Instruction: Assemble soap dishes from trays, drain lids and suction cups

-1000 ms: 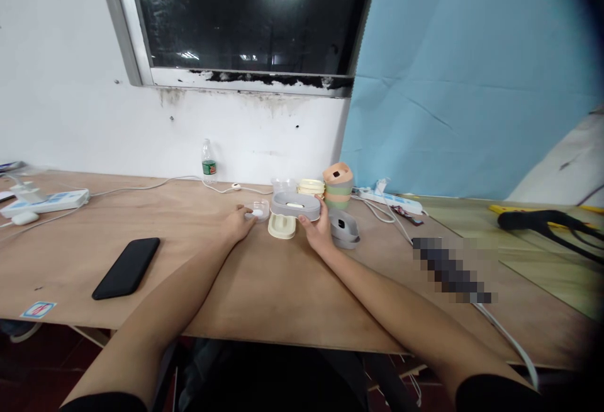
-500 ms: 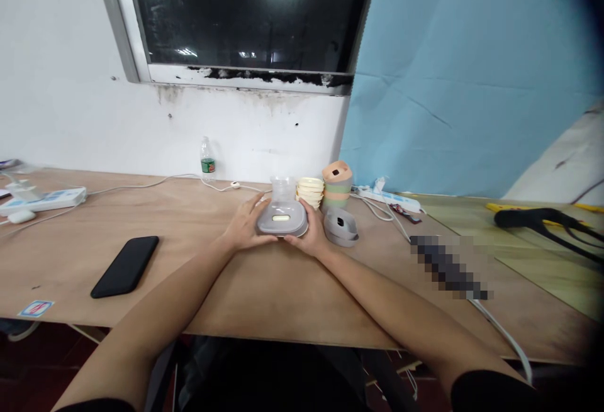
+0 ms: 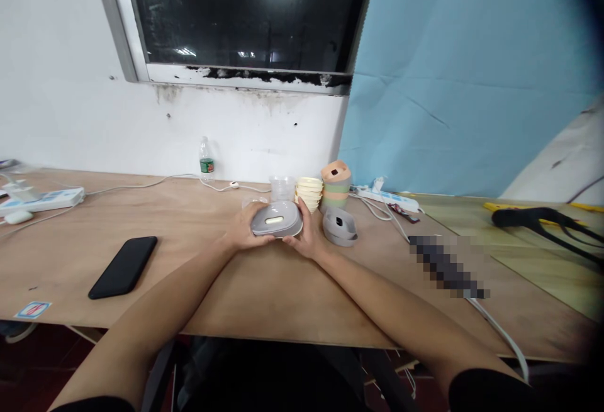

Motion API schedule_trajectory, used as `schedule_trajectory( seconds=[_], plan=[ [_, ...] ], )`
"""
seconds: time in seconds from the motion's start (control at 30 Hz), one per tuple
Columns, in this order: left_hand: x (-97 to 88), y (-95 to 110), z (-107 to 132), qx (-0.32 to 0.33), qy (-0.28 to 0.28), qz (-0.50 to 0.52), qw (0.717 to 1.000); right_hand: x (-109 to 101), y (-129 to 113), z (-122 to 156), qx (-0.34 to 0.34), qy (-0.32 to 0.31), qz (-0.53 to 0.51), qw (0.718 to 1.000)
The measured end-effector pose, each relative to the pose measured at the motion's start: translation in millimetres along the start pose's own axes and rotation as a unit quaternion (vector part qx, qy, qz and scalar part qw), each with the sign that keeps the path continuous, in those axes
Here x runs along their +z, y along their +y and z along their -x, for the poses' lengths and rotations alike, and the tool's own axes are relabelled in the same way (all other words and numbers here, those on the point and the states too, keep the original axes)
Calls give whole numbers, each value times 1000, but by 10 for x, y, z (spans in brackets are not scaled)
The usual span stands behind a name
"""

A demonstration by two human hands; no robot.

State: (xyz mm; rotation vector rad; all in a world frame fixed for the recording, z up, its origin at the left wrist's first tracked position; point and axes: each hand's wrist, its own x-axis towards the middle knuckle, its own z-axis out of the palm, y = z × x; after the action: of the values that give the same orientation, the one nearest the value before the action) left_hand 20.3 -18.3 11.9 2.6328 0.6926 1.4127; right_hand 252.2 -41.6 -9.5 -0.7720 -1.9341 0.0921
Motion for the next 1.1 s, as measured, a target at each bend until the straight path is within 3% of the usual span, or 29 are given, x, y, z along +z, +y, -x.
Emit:
schedule_trajectory(
  seconds=[0.37, 0.57, 0.7, 0.8, 1.1],
  plan=[
    [-11, -20, 23, -71, 69, 32, 995, -42, -106, -58, 1, -35, 42, 999],
    [-38, -74, 35, -91, 79, 40, 992, -52, -25, -36, -17, -10, 68, 997],
    [-97, -132, 28, -107, 147, 45, 982, -80, -31, -30, -56, -7, 77, 995],
    [-161, -212, 34, -132, 189, 43, 972, -83, -90, -38, -100, -32, 98, 990],
    [-271, -443, 71, -174, 242, 10, 954, 40, -270, -66, -187, -144, 114, 965]
  ],
)
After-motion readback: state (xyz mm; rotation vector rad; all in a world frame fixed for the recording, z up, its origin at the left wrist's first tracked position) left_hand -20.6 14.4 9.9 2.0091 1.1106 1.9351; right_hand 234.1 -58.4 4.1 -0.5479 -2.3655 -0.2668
